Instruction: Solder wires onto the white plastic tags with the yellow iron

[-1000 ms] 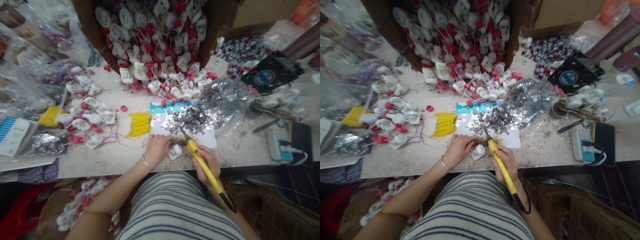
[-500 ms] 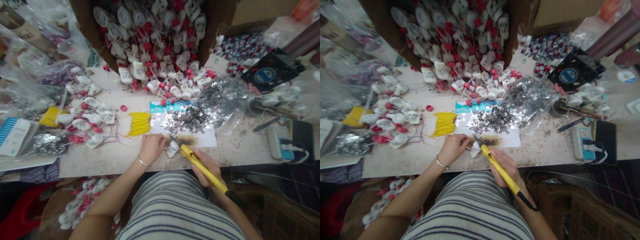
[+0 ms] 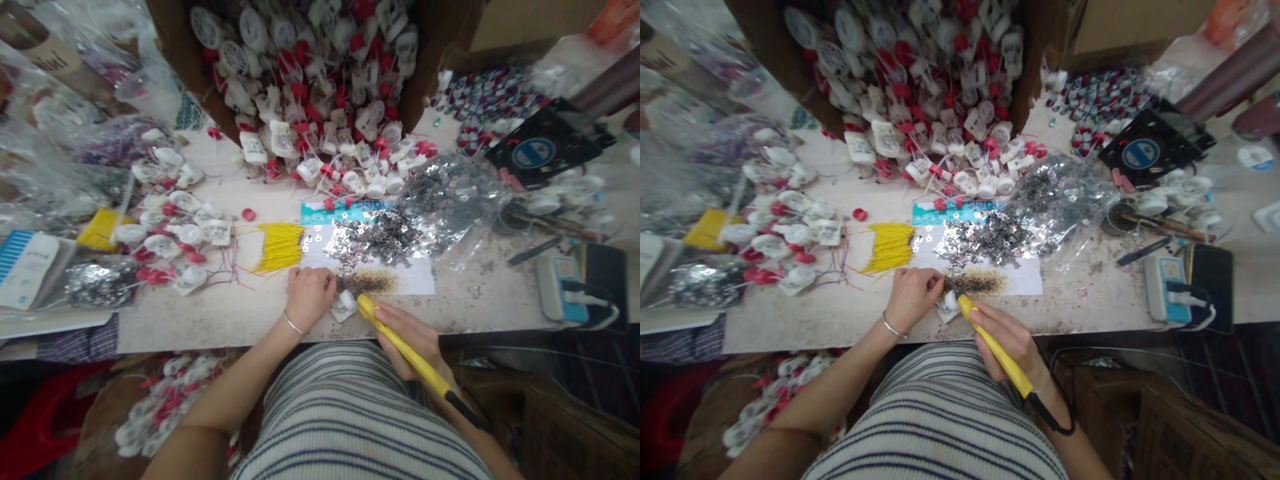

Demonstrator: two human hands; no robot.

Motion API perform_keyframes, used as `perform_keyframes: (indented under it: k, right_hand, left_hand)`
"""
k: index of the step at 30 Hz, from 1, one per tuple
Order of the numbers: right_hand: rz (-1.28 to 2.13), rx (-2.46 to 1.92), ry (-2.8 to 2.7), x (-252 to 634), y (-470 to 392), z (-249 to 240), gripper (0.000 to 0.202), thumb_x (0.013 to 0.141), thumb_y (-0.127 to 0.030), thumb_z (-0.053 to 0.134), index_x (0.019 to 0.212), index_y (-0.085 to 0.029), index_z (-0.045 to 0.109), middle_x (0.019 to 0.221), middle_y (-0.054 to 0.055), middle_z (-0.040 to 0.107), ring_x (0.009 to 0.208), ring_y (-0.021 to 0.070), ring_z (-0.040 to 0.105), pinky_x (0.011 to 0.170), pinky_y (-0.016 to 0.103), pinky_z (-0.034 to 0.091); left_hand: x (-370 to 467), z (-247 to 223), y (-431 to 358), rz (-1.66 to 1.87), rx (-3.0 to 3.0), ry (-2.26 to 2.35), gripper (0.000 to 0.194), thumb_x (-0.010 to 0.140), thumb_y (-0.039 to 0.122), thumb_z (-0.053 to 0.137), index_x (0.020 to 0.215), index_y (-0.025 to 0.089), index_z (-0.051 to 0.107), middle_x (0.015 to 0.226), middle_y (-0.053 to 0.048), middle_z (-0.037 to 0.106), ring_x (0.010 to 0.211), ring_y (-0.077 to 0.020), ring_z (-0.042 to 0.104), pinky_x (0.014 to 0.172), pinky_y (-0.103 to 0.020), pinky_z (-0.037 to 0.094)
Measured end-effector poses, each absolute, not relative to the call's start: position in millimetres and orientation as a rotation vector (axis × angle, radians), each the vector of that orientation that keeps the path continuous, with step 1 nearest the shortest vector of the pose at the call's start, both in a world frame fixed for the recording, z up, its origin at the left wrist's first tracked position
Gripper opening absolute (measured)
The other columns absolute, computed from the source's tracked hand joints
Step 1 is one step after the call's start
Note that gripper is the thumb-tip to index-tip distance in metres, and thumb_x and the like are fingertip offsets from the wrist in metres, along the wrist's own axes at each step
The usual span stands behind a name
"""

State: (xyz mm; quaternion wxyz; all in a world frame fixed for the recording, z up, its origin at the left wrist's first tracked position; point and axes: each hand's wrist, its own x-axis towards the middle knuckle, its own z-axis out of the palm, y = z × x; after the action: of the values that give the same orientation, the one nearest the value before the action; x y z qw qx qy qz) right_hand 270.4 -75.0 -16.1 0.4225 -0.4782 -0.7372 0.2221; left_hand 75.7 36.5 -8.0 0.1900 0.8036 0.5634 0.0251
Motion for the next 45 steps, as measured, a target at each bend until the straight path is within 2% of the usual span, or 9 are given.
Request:
perform_keyframes:
  k: [8, 11, 13, 19, 23, 29, 36, 40, 45]
  right_hand:
    - [0.505, -1.212, -1.601, 261, -69, -23, 0.059, 0.073, -0.004, 0.059, 0.128, -0.020, 0.048, 0.129, 0.010, 0.056, 0.113, 0.0245, 0.059, 0.088, 0.041, 0.058]
    - [0.517, -1.242, -1.543, 245, -60, -33, 0.036, 0.073, -0.002, 0.060, 0.102, -0.023, 0.061, 0.135, 0.006, 0.048, 0.111, 0.0220, 0.059, 0.083, 0.035, 0.060]
    - [0.529, -1.244, -1.572, 235, -54, -40, 0.023, 0.072, -0.004, 0.063, 0.087, -0.022, 0.062, 0.135, 0.004, 0.045, 0.111, 0.0207, 0.059, 0.085, 0.034, 0.059]
    - [0.440, -1.256, -1.608, 232, -48, -45, 0.020, 0.070, -0.004, 0.066, 0.080, -0.020, 0.059, 0.129, 0.005, 0.048, 0.106, 0.0192, 0.061, 0.084, 0.032, 0.059]
    - [0.351, -1.360, -1.470, 245, -49, -41, 0.019, 0.069, -0.006, 0.069, 0.075, -0.019, 0.057, 0.123, 0.005, 0.050, 0.100, 0.0182, 0.063, 0.078, 0.032, 0.060]
    - [0.291, -1.410, -1.395, 253, -37, -37, 0.018, 0.071, -0.004, 0.066, 0.071, -0.019, 0.055, 0.117, 0.004, 0.053, 0.092, 0.0149, 0.065, 0.078, 0.030, 0.058]
    - [0.203, -1.328, -1.660, 248, 18, -42, 0.014, 0.078, -0.010, 0.060, 0.084, -0.022, 0.057, 0.128, 0.005, 0.043, 0.107, 0.0191, 0.059, 0.088, 0.034, 0.057]
    - [0.254, -1.310, -1.793, 242, 48, -52, 0.025, 0.082, -0.007, 0.051, 0.097, -0.025, 0.056, 0.135, 0.004, 0.037, 0.122, 0.0227, 0.048, 0.098, 0.040, 0.052]
    - [0.336, -1.305, -1.800, 250, 38, -59, 0.032, 0.082, -0.005, 0.048, 0.103, -0.028, 0.055, 0.140, 0.003, 0.033, 0.126, 0.0224, 0.044, 0.098, 0.041, 0.051]
  left_hand:
    - [81, -7, 39, -0.018, 2.244, 1.614, 0.020, 0.082, 0.023, 0.050, 0.067, 0.019, 0.063, 0.068, -0.003, 0.068, 0.071, -0.0218, 0.062, 0.069, -0.035, 0.031]
    - [82, -5, 41, -0.059, 2.211, 1.624, 0.021, 0.083, 0.024, 0.050, 0.069, 0.019, 0.064, 0.069, -0.003, 0.069, 0.072, -0.0210, 0.062, 0.070, -0.034, 0.032]
    - [82, -2, 41, -0.070, 2.187, 1.625, 0.021, 0.084, 0.026, 0.050, 0.072, 0.019, 0.065, 0.070, -0.003, 0.069, 0.072, -0.0206, 0.062, 0.070, -0.034, 0.033]
    - [77, 0, 36, -0.137, 2.147, 1.540, 0.024, 0.086, 0.032, 0.051, 0.073, 0.019, 0.066, 0.069, -0.002, 0.068, 0.066, -0.0187, 0.062, 0.062, -0.029, 0.035]
    - [82, -5, 36, -0.009, 2.238, 1.491, 0.020, 0.085, 0.036, 0.057, 0.090, 0.018, 0.065, 0.082, -0.004, 0.068, 0.080, -0.0206, 0.060, 0.070, -0.030, 0.040]
    - [96, -9, 52, 0.058, 2.419, 1.422, 0.017, 0.089, 0.025, 0.051, 0.095, 0.020, 0.065, 0.090, -0.005, 0.067, 0.087, -0.0226, 0.058, 0.075, -0.034, 0.039]
    - [72, -3, 59, 0.189, 2.391, 1.595, 0.019, 0.088, 0.028, 0.051, 0.098, 0.019, 0.065, 0.093, -0.006, 0.068, 0.090, -0.0239, 0.059, 0.077, -0.035, 0.038]
    - [47, 4, 65, 0.138, 2.375, 1.774, 0.020, 0.088, 0.028, 0.050, 0.097, 0.019, 0.065, 0.094, -0.006, 0.068, 0.091, -0.0254, 0.060, 0.077, -0.037, 0.037]
    - [17, 1, 85, 0.053, 2.407, 1.923, 0.021, 0.085, 0.026, 0.051, 0.095, 0.018, 0.067, 0.094, -0.010, 0.068, 0.088, -0.0295, 0.058, 0.074, -0.040, 0.035]
